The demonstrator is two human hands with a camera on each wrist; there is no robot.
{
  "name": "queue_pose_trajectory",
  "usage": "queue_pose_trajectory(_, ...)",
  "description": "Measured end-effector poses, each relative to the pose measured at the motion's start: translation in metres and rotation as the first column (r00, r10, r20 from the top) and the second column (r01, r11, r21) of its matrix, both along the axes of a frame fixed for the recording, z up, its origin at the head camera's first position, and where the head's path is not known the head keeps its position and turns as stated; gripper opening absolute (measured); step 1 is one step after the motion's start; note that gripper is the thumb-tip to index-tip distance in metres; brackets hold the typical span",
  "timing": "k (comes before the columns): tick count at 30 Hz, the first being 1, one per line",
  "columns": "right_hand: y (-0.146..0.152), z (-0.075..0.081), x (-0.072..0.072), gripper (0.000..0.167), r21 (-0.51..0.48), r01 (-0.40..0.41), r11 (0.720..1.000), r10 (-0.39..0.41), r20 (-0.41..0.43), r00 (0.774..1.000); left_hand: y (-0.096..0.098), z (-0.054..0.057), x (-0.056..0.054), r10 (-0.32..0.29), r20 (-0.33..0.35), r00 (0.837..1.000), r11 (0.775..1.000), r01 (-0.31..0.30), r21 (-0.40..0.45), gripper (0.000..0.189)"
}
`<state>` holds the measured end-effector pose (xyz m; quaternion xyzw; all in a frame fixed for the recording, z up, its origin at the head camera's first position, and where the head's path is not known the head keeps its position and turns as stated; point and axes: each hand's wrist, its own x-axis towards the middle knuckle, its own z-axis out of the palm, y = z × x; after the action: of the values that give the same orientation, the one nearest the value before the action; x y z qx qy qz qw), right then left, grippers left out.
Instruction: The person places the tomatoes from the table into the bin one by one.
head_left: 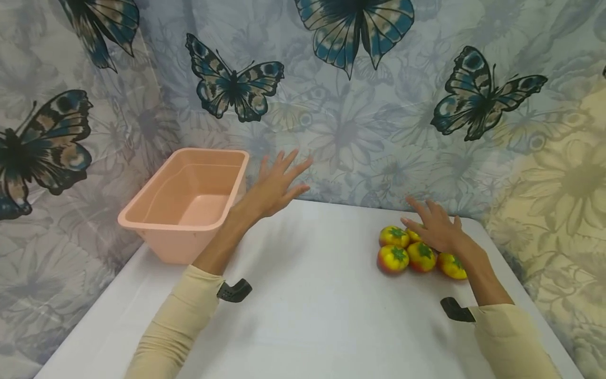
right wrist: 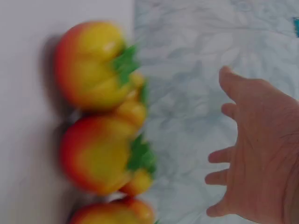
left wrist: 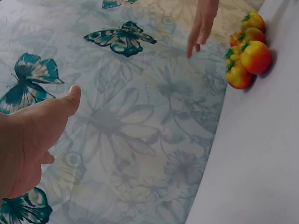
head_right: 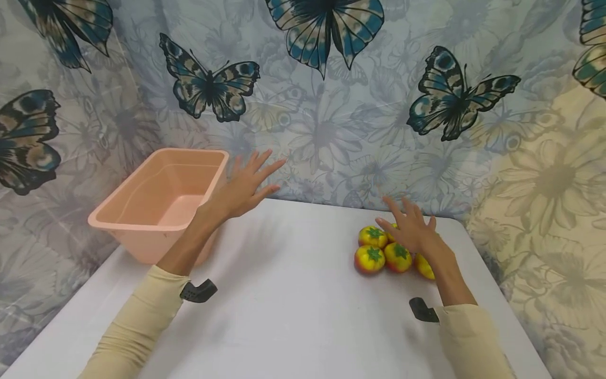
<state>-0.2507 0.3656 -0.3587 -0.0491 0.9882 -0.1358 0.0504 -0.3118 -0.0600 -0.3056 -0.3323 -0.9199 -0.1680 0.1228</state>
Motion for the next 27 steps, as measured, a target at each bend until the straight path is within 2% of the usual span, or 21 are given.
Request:
queue_pose_trajectory(5,0.01,-0.029,0.003,0.087,0.077,0.003,0.997,-0.004,0.014,1.0,-0.027,0.004,0.023,0.021,-0.073,0.997,0.999,-0.024,-0.03,0.064)
queue_pose_trajectory(9,0.013,-0.058,0.003,0.082,0.082,0.006,0.997,-0.002,-0.049,0.999,-0.052,0.005,0.038,0.058,-0.099,0.993,0.998,-0.061,-0.033,0.064)
queue_pose_trajectory(12,0.014,-0.073,0.005,0.079,0.076,0.017,0.997,-0.01,-0.096,0.995,-0.07,0.001,0.047,0.084,-0.117,0.99,0.995,-0.089,-0.035,0.064)
queue_pose_trajectory(18,0.018,-0.081,0.01,0.077,0.064,0.033,0.997,-0.025,-0.117,0.993,-0.108,-0.009,0.06,0.131,-0.112,0.985,0.991,-0.132,-0.003,0.061)
queue_pose_trajectory(24,0.022,-0.084,0.008,0.076,0.115,0.021,0.993,-0.011,-0.093,0.996,-0.141,-0.019,0.07,0.159,-0.175,0.972,0.987,-0.152,0.053,0.062)
queue_pose_trajectory(27,0.023,-0.084,0.006,0.075,0.124,0.022,0.992,-0.011,-0.087,0.996,-0.153,-0.023,0.075,0.192,-0.147,0.97,0.981,-0.185,0.059,0.061)
